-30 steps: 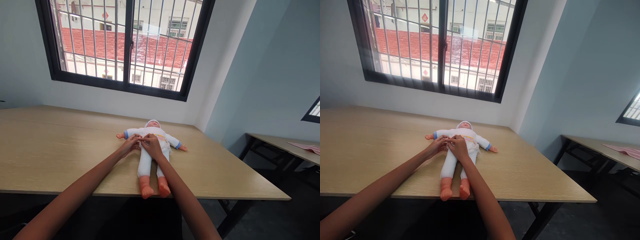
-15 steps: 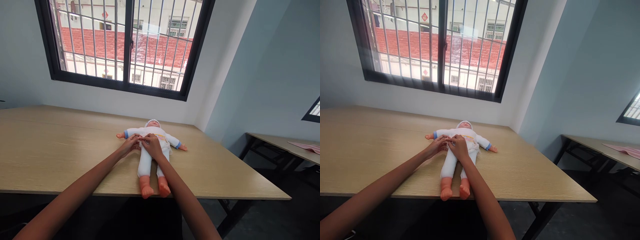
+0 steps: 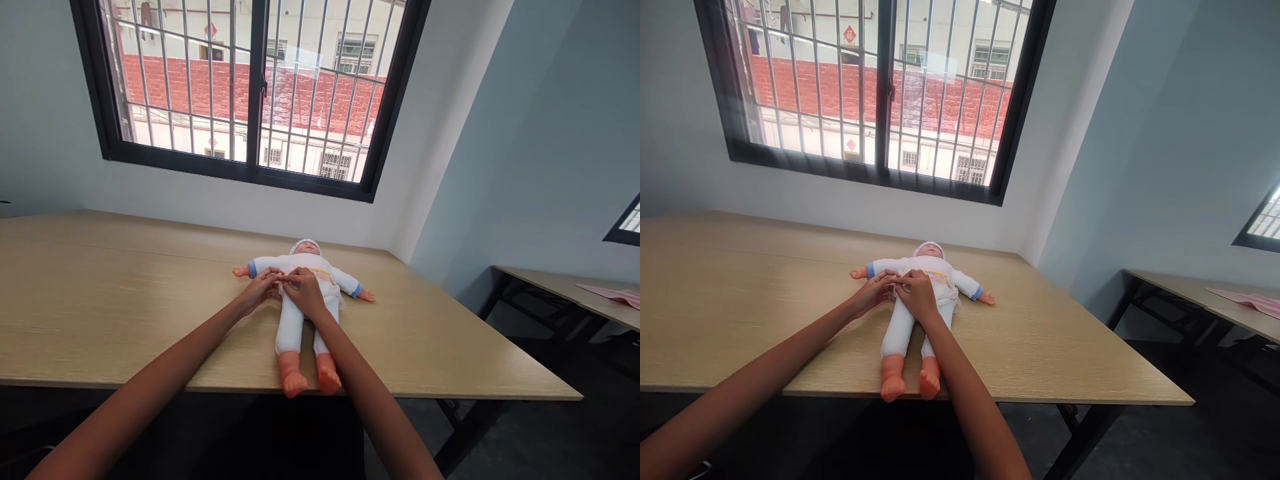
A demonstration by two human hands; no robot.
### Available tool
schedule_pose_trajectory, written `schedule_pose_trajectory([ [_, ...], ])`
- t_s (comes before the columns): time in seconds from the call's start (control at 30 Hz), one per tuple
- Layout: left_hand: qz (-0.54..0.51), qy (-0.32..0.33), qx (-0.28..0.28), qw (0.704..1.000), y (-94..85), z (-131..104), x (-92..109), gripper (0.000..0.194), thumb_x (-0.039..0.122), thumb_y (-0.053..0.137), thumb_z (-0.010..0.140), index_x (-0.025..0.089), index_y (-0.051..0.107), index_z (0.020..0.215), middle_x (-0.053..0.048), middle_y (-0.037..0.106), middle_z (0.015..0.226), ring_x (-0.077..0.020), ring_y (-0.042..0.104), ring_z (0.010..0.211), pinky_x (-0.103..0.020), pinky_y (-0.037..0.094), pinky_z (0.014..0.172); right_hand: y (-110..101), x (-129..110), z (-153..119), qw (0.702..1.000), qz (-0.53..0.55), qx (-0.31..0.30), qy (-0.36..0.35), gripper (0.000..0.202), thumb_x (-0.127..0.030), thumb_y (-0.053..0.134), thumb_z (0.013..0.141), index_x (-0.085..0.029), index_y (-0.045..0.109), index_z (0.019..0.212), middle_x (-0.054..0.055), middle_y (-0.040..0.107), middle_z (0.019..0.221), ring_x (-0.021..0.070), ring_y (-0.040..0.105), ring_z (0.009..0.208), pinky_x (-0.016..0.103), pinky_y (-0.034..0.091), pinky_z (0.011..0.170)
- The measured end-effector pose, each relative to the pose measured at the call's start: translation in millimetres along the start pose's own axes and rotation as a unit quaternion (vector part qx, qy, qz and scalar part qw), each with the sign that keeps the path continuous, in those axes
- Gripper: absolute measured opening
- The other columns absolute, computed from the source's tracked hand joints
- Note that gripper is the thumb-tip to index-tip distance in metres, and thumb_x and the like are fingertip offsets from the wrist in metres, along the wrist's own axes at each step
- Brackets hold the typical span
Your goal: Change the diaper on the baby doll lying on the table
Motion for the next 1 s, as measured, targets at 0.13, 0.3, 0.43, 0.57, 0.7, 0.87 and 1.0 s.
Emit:
schedule_pose_trajectory([
  [0.13, 0.001, 0.001, 0.002, 1.000, 0.2, -0.1, 0.5, 0.034, 0.038, 0.076, 0.073, 0.020, 0.057, 0.094, 0.000, 0.063, 0.087, -0.0124, 0.060, 0.075, -0.025, 0.050, 0.067, -0.2, -0.1, -0.1, 1.000, 0.005, 0.001, 0.003, 0.023, -0.011, 0.064, 0.083, -0.025, 0.078, 0.094, 0.002, 0.064, 0.080, 0.0173, 0.057, 0.082, 0.032, 0.045, 0.080],
  [0.3, 0.001, 0.002, 0.003, 1.000, 2.1, -1.4, 1.9, 0.035, 0.040, 0.076, 0.073, 0.020, 0.057, 0.094, 0.000, 0.063, 0.088, -0.0126, 0.060, 0.075, -0.025, 0.050, 0.066, -0.3, 1.6, 0.8, 1.000, 0.021, 0.021, 0.009, 0.020, -0.013, 0.063, 0.084, -0.021, 0.077, 0.096, 0.004, 0.065, 0.082, 0.0176, 0.058, 0.083, 0.031, 0.046, 0.080],
  [0.43, 0.007, 0.011, 0.001, 1.000, 4.5, -3.2, 3.3, 0.039, 0.044, 0.077, 0.072, 0.020, 0.055, 0.094, -0.001, 0.062, 0.086, -0.0130, 0.061, 0.076, -0.025, 0.049, 0.066, -0.9, 3.8, 2.0, 0.998, 0.036, 0.045, 0.028, 0.015, -0.016, 0.064, 0.083, -0.020, 0.074, 0.093, 0.004, 0.065, 0.088, 0.0183, 0.059, 0.088, 0.032, 0.047, 0.083],
  [0.57, 0.009, 0.017, 0.000, 1.000, 5.0, -4.0, 3.5, 0.042, 0.046, 0.078, 0.071, 0.020, 0.054, 0.094, 0.000, 0.062, 0.085, -0.0128, 0.061, 0.076, -0.025, 0.050, 0.067, -1.2, 3.4, 2.2, 0.998, 0.034, 0.050, 0.025, 0.006, -0.018, 0.066, 0.083, -0.019, 0.071, 0.087, 0.004, 0.065, 0.087, 0.0192, 0.059, 0.090, 0.033, 0.047, 0.084],
  [0.7, 0.006, 0.013, 0.003, 1.000, 4.4, -4.0, 3.9, 0.040, 0.043, 0.078, 0.073, 0.020, 0.054, 0.095, -0.001, 0.063, 0.087, -0.0124, 0.061, 0.076, -0.024, 0.050, 0.066, -1.6, 2.4, 1.7, 0.998, 0.032, 0.047, 0.019, 0.004, -0.020, 0.067, 0.083, -0.019, 0.070, 0.085, 0.005, 0.066, 0.088, 0.0192, 0.059, 0.090, 0.033, 0.047, 0.085],
  [0.87, 0.000, 0.009, -0.002, 1.000, 3.4, -3.2, 3.8, 0.035, 0.039, 0.076, 0.074, 0.020, 0.056, 0.093, 0.000, 0.063, 0.086, -0.0122, 0.061, 0.074, -0.025, 0.050, 0.067, -2.3, 1.5, 1.5, 0.999, 0.021, 0.044, 0.017, 0.006, -0.025, 0.068, 0.085, -0.019, 0.069, 0.084, 0.005, 0.067, 0.089, 0.0191, 0.060, 0.090, 0.033, 0.048, 0.084],
  [1.0, -0.007, 0.010, 0.000, 1.000, 2.6, -2.5, 3.3, 0.034, 0.039, 0.077, 0.073, 0.020, 0.057, 0.092, 0.000, 0.062, 0.085, -0.0117, 0.061, 0.072, -0.024, 0.049, 0.065, -2.1, 1.5, 1.6, 0.999, 0.015, 0.042, 0.014, 0.008, -0.027, 0.068, 0.086, -0.020, 0.069, 0.083, 0.005, 0.066, 0.087, 0.0190, 0.060, 0.089, 0.033, 0.048, 0.084],
])
Point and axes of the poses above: each hand's wrist, its own z-axis towards the middle knuckle, its own y-axis out of the palm, x = y × z, the point moved 2 cm from there along z, towards the middle knuckle
